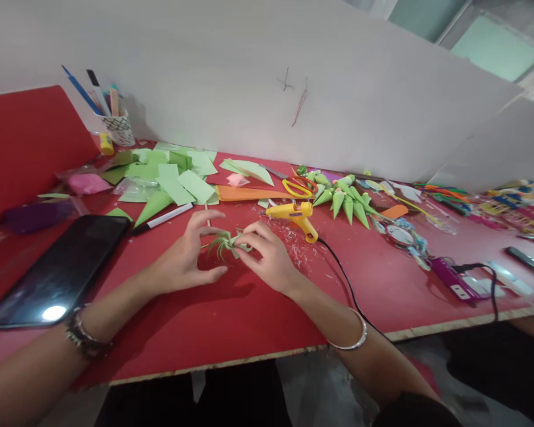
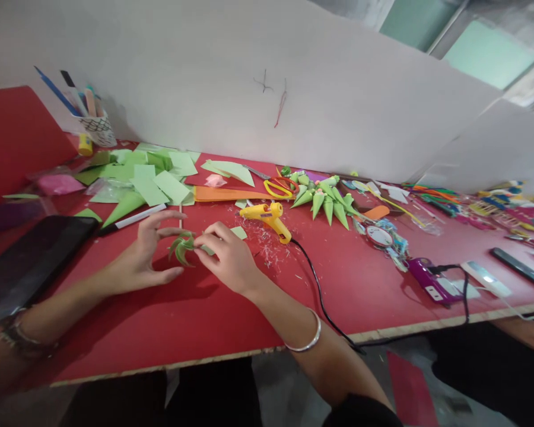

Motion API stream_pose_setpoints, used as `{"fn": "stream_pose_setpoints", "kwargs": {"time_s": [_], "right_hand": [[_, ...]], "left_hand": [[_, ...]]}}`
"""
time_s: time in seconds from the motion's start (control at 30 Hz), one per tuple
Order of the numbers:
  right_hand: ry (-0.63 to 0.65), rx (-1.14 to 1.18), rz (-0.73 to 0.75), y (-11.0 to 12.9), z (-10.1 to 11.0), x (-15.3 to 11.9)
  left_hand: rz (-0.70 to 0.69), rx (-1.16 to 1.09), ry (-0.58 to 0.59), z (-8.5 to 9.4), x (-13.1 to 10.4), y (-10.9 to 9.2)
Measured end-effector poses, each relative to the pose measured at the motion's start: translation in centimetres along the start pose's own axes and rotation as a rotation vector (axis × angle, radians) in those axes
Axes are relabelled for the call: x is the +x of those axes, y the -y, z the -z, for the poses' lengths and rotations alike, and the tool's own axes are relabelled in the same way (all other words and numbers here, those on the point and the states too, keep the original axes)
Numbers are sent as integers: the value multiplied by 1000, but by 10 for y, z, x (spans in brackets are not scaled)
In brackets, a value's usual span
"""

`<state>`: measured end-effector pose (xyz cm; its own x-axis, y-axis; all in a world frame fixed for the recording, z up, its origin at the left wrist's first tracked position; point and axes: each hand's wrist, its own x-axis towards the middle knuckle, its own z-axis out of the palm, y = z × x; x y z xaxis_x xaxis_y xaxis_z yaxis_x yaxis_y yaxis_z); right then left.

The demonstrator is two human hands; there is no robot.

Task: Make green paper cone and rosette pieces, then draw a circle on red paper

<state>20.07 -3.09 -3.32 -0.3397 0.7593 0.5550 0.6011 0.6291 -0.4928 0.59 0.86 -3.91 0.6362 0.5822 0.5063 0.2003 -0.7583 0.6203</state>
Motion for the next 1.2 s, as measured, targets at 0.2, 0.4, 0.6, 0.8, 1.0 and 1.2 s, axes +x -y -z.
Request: {"fn": "stream_pose_setpoints", "kwargs": {"time_s": [0.2, 0.4, 0.6, 0.8, 1.0, 1.2], "right_hand": [[97, -6, -39, -1, 0, 1], [131, 25, -61, -2, 0, 1], [134, 69, -60, -5, -2, 1], [177, 84, -97, -4, -1, 2], [240, 79, -143, -3, 1, 3], [236, 45, -162, -3, 3, 3]], "left_hand": [[54, 73, 66, 0, -1, 1], [69, 168, 43, 3, -1, 1], [53, 226, 74, 3, -1, 0], [-19, 219, 99, 6, 0, -1], [-26, 261, 119, 7, 1, -3], [12, 271, 108, 10, 1, 2]]}}
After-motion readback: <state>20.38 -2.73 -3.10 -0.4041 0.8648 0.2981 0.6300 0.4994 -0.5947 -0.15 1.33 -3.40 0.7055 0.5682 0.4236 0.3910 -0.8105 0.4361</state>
